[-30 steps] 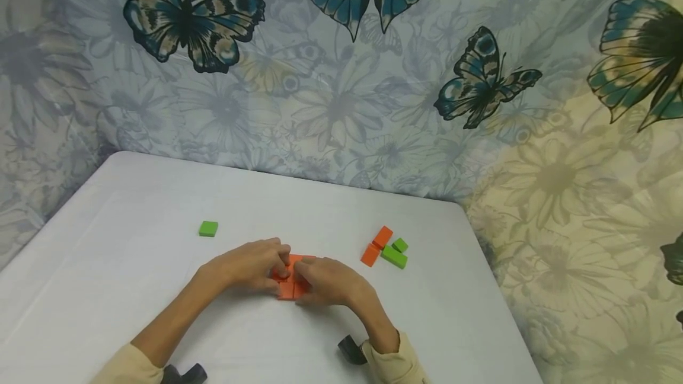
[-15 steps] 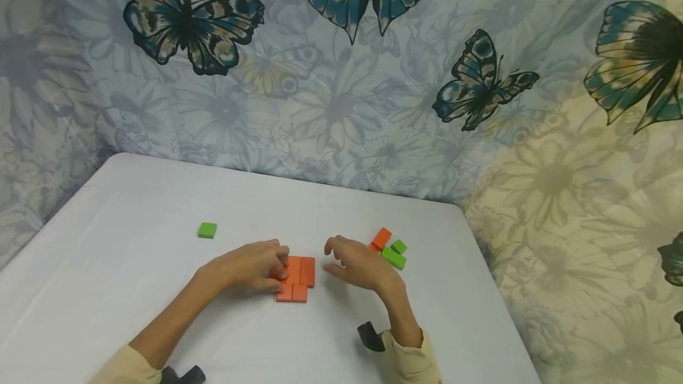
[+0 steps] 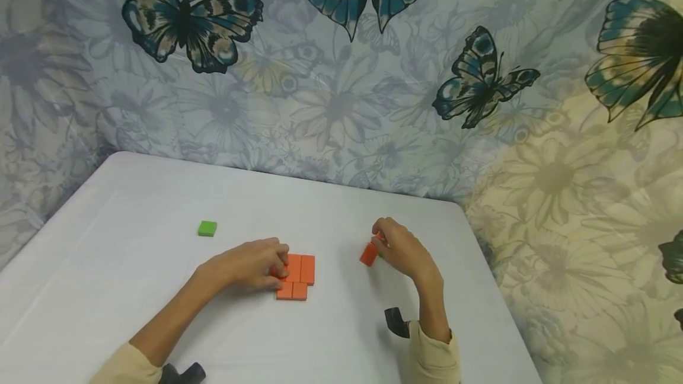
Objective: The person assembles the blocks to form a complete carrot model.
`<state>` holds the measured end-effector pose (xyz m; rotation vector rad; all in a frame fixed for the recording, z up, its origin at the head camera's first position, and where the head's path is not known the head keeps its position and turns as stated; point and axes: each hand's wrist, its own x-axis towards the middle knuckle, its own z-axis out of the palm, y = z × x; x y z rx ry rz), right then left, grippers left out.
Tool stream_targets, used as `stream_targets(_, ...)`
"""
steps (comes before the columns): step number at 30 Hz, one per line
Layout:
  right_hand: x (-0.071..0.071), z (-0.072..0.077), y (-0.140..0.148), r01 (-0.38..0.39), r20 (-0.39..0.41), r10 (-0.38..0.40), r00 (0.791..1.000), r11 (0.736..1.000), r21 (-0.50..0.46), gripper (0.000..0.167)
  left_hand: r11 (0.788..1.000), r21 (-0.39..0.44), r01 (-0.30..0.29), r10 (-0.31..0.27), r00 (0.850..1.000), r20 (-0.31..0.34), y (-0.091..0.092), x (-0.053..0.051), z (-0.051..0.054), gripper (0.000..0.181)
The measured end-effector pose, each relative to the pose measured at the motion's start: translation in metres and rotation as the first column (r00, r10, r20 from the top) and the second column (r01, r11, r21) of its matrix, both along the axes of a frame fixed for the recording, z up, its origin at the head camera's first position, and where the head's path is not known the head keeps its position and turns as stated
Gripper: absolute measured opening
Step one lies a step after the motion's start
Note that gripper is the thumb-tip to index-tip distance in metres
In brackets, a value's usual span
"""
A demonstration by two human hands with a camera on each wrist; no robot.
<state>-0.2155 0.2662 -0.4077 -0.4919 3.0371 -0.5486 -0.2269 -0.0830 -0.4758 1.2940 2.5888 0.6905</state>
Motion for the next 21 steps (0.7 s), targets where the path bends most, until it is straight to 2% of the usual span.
stream_targets(4, -0.005, -0.003, 0.011, 0.077, -0.024, -0.077, 0.997, 0.997, 0.026, 0.02, 1.0, -0.002, 0.003, -0.003, 1.0, -0.006, 0.0, -0.002, 0.0, 0.013)
stream_targets(8, -0.013, -0.017, 0.018, 0.148, -0.035, -0.145, 0.989, 0.984, 0.1, 0.032, 1.0, 0.007, 0.011, -0.011, 1.0, -0.001, -0.001, -0.002, 0.0, 0.013)
stream_targets(13, -0.021, -0.038, 0.019, 0.124, -0.014, -0.124, 0.992, 0.968, 0.218, 0.045, 1.0, 0.011, 0.008, -0.008, 1.0, 0.006, 0.0, -0.001, 0.001, 0.014)
stream_targets(16, -0.024, -0.046, 0.017, 0.105, -0.01, -0.105, 0.994, 0.968, 0.228, 0.05, 1.0, 0.013, 0.009, -0.009, 1.0, 0.01, 0.001, 0.0, 0.002, 0.013)
stream_targets(21, -0.027, -0.053, 0.013, 0.126, -0.061, -0.116, 0.991, 0.971, 0.205, 0.056, 1.0, 0.012, 0.01, -0.01, 1.0, 0.007, 0.001, 0.0, 0.003, 0.014)
